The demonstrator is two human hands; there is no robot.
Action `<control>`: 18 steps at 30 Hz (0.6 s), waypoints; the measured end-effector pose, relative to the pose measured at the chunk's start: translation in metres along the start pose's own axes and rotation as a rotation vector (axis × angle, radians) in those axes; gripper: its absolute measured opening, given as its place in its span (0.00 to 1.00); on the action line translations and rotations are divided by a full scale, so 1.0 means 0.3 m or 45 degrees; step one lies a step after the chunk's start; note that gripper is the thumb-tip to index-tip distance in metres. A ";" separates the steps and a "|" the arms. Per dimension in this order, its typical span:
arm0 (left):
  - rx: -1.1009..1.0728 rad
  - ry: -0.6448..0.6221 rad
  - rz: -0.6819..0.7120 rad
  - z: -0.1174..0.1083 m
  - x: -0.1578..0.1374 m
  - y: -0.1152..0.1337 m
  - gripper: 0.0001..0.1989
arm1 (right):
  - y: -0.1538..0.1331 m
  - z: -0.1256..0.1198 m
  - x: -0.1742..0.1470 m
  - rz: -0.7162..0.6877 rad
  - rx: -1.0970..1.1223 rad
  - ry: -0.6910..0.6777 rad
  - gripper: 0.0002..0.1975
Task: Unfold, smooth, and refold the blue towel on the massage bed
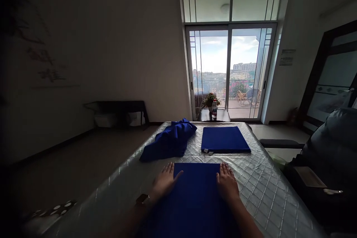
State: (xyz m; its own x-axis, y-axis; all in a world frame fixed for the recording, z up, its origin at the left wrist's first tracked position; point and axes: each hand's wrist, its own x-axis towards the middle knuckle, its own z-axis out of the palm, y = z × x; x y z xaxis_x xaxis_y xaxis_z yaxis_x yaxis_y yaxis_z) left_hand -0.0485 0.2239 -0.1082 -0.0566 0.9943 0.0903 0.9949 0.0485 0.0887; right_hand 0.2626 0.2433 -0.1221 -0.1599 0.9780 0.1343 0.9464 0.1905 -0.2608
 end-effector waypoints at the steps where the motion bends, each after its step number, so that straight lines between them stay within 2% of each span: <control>1: 0.020 0.007 -0.022 -0.013 0.011 0.031 0.49 | -0.001 0.000 0.000 -0.003 0.000 0.001 0.33; 3: 0.007 0.040 0.041 -0.025 0.026 0.123 0.49 | -0.003 -0.001 -0.001 -0.003 0.003 0.001 0.32; 5: -0.077 0.050 0.227 -0.015 0.027 0.249 0.46 | -0.004 -0.002 -0.001 0.000 0.001 0.003 0.32; 8: -0.253 0.049 0.494 0.028 0.011 0.452 0.40 | 0.002 0.001 -0.002 -0.024 -0.040 0.003 0.32; 11: -0.367 0.059 0.610 0.067 0.003 0.588 0.37 | 0.013 0.006 -0.002 -0.070 -0.091 -0.010 0.32; 14: -0.382 0.035 0.573 0.081 0.006 0.611 0.37 | 0.018 0.008 0.001 -0.075 -0.098 -0.020 0.32; 18: -0.299 0.040 0.466 0.073 0.011 0.507 0.38 | 0.009 0.000 0.006 -0.032 -0.061 -0.027 0.33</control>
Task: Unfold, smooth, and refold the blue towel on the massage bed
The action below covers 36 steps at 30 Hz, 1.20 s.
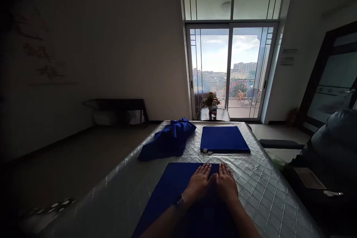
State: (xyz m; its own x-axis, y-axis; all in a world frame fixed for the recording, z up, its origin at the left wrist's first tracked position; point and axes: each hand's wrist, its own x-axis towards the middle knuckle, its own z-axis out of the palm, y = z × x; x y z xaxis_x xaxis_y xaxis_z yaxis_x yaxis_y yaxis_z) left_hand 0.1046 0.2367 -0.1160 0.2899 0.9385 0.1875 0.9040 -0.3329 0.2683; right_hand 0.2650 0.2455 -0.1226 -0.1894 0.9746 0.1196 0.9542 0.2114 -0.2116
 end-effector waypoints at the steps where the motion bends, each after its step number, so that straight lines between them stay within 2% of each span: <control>1: 0.031 0.002 -0.030 -0.013 -0.013 -0.038 0.38 | -0.002 -0.002 0.001 0.011 0.012 0.000 0.33; 8: 0.216 0.043 -0.260 -0.097 -0.120 -0.371 0.39 | -0.001 0.006 0.002 0.017 0.057 0.012 0.33; 12: 0.259 0.110 -0.294 -0.097 -0.156 -0.477 0.39 | 0.003 0.017 0.005 0.019 0.052 0.027 0.33; 17: 0.251 0.165 -0.295 -0.075 -0.159 -0.482 0.41 | 0.005 0.023 0.009 0.010 0.029 0.035 0.33; 28: 0.233 0.203 -0.277 -0.076 -0.165 -0.485 0.41 | -0.013 0.009 0.004 0.058 -0.036 -0.013 0.34; 33: 0.252 0.159 -0.305 -0.073 -0.160 -0.477 0.42 | -0.016 0.004 0.002 0.069 -0.033 -0.025 0.34; 36: 0.291 0.069 -0.302 -0.089 -0.152 -0.474 0.43 | -0.013 0.007 0.003 0.080 0.003 -0.015 0.34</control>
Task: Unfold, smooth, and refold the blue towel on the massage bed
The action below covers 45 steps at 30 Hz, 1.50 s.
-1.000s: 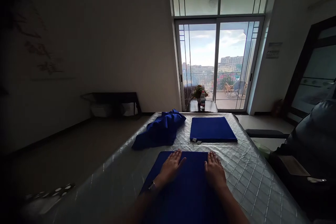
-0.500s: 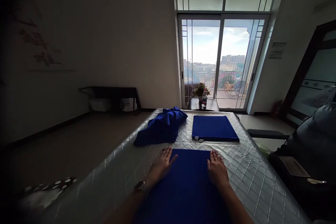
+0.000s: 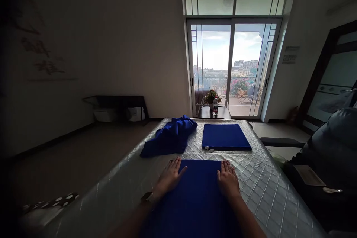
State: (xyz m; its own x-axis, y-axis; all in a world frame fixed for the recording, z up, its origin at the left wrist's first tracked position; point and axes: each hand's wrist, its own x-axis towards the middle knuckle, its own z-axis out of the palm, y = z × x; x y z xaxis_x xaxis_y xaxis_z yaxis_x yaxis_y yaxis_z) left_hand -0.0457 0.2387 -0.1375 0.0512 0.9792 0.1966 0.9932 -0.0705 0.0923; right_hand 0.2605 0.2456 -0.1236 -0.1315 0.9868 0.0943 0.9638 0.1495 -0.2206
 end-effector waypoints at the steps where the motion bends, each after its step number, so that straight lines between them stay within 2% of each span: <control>1: 0.015 -0.039 -0.005 -0.009 0.004 0.002 0.43 | 0.000 0.000 0.000 0.002 0.009 0.002 0.34; 4: 0.040 -0.102 -0.059 -0.044 0.015 0.038 0.44 | -0.001 -0.002 0.001 0.005 0.022 0.003 0.34; 6: 0.029 -0.075 -0.060 -0.060 0.021 0.105 0.45 | -0.004 -0.006 0.000 0.008 0.026 -0.001 0.34; 8: -0.024 -0.056 0.030 -0.063 0.024 0.211 0.45 | -0.006 -0.012 -0.002 0.008 0.028 -0.001 0.34; 13: -0.301 -0.100 0.402 -0.024 0.035 0.537 0.40 | 0.005 -0.018 -0.013 -0.070 -0.043 0.003 0.33; 15: -0.378 -0.072 0.463 -0.007 0.043 0.622 0.38 | 0.013 -0.016 -0.017 -0.113 -0.097 -0.002 0.33; 17: -0.417 -0.044 0.463 0.005 0.051 0.654 0.37 | 0.018 -0.014 -0.019 -0.118 -0.130 0.002 0.33; 20: -0.401 -0.016 0.439 0.017 0.053 0.614 0.36 | 0.014 -0.014 -0.018 -0.105 -0.105 0.005 0.32; 23: -0.298 -0.002 0.378 0.020 0.048 0.515 0.36 | 0.005 -0.019 -0.012 -0.060 -0.010 -0.006 0.33; 31: -0.069 0.013 0.135 -0.010 0.018 0.131 0.38 | 0.006 -0.011 -0.001 -0.009 0.046 -0.009 0.34; 34: -0.022 0.047 0.083 -0.015 -0.002 0.018 0.37 | 0.008 -0.006 -0.001 -0.026 0.027 0.005 0.34; 37: -0.015 0.080 0.051 -0.013 -0.015 -0.025 0.37 | 0.007 -0.005 -0.001 -0.026 0.003 0.014 0.34; 45: -0.090 0.129 0.017 0.007 -0.014 -0.017 0.39 | 0.003 -0.003 0.003 -0.025 -0.015 0.021 0.34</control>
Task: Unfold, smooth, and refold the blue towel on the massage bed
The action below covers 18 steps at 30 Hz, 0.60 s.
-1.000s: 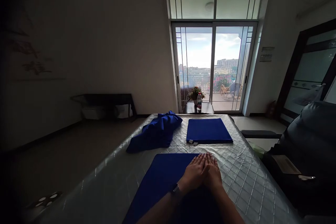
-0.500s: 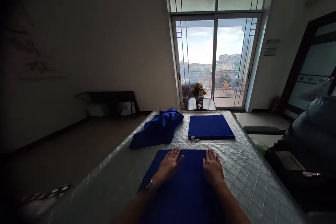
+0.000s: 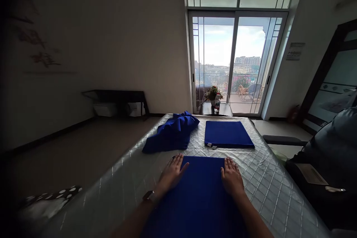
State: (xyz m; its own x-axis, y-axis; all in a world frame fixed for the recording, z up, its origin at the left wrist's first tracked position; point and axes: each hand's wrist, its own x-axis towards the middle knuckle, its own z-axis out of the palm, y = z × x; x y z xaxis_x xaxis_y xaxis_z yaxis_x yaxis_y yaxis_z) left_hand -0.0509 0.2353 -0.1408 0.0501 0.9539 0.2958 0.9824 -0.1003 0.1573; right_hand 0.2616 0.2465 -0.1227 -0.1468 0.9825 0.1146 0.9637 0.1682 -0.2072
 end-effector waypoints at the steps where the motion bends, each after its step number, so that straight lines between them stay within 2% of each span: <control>1: -0.003 0.008 -0.001 0.002 0.000 -0.001 0.39 | -0.001 0.000 0.000 0.004 -0.008 -0.002 0.34; 18: -0.006 0.036 -0.008 0.010 -0.004 -0.004 0.40 | -0.020 -0.046 -0.034 0.001 -0.110 -0.097 0.34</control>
State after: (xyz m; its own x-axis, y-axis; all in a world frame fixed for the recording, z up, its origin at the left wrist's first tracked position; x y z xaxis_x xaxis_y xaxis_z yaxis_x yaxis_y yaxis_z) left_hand -0.0516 0.2352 -0.1440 0.0389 0.9463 0.3211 0.9818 -0.0959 0.1638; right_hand 0.2604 0.2344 -0.1093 -0.1591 0.9865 0.0398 0.9791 0.1629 -0.1221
